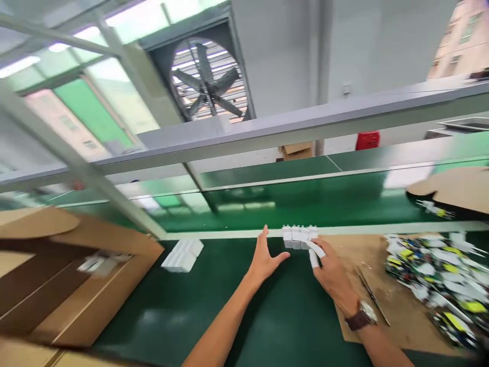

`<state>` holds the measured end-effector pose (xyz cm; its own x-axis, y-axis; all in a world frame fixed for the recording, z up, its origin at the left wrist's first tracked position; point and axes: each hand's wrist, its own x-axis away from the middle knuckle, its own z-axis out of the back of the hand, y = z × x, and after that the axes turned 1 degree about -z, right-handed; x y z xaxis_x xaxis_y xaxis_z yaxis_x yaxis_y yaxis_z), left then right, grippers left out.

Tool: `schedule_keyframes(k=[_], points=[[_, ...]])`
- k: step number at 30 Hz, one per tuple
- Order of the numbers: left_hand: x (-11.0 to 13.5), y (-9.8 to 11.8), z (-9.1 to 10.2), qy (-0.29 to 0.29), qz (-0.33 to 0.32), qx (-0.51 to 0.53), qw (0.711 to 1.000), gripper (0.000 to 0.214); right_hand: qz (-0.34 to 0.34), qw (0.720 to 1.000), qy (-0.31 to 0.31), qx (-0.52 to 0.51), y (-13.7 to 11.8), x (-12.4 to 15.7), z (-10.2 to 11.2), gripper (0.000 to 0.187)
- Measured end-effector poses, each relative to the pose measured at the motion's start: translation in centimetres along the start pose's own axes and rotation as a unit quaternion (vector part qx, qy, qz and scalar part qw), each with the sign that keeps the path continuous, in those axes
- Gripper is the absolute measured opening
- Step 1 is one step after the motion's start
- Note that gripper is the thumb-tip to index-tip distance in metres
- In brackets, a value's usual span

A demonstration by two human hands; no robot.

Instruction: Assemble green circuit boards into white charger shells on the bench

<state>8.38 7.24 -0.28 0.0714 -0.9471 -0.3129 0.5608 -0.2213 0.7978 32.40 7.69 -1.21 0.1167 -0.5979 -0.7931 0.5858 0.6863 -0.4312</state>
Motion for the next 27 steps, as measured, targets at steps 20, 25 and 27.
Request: schedule_keyframes(k=[20,25,27], points=[[-0.6,-9.5,22.4,0.227,0.331,-0.407,0.821,0.079,0.117,0.990,-0.065,-0.047,-5.0,0.7,-0.8,0.038],[-1.7,-10.2,26.0,0.113,0.342,-0.434,0.826,0.073,0.128,0.989,-0.068,-0.041,-4.6,0.9,-0.9,0.041],[-1.2,-10.3,26.9,0.078,0.336,-0.445,0.826,0.073,0.131,0.988,-0.072,-0.042,-4.6,1.0,-1.0,0.040]])
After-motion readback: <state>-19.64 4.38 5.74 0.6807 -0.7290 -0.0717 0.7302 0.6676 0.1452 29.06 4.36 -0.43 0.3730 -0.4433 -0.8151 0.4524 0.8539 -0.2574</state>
